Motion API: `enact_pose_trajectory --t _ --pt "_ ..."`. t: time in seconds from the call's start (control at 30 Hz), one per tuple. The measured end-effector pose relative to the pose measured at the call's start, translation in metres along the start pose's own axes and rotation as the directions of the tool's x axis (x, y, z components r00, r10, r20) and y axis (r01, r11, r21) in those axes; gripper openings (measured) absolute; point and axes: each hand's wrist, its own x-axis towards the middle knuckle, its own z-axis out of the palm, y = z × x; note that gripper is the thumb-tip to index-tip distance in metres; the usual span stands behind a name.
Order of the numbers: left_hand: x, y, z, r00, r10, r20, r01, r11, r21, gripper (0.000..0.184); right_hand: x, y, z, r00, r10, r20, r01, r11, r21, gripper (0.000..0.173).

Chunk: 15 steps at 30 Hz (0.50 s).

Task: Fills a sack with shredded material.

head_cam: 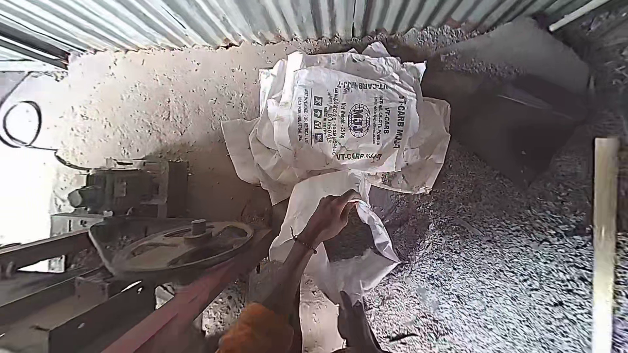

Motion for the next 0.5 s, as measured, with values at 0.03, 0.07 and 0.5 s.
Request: enact_pose_trajectory --t 0.03,0.07,0.5 --pt "-0.004 0.005 -0.016 0.999 -0.021 -0.034 0.021 1.000 0.007 0.028 -0.008 -0.008 0.010 0.998 -0.005 0.064 0.004 1.000 0.019 0.034" --pt "-0.010 0.006 -0.030 0.996 -0.057 -0.067 0.058 0.998 0.010 0.029 -0.015 -0.019 0.020 0.994 0.011 0.111 -0.012 1.000 0.014 0.036" --pt "-0.054 -0.067 -0.075 0.919 -0.343 -0.193 0.374 0.915 0.153 0.034 0.003 -0.054 0.053 0.982 0.044 0.184 -0.076 0.982 0.172 0.055"
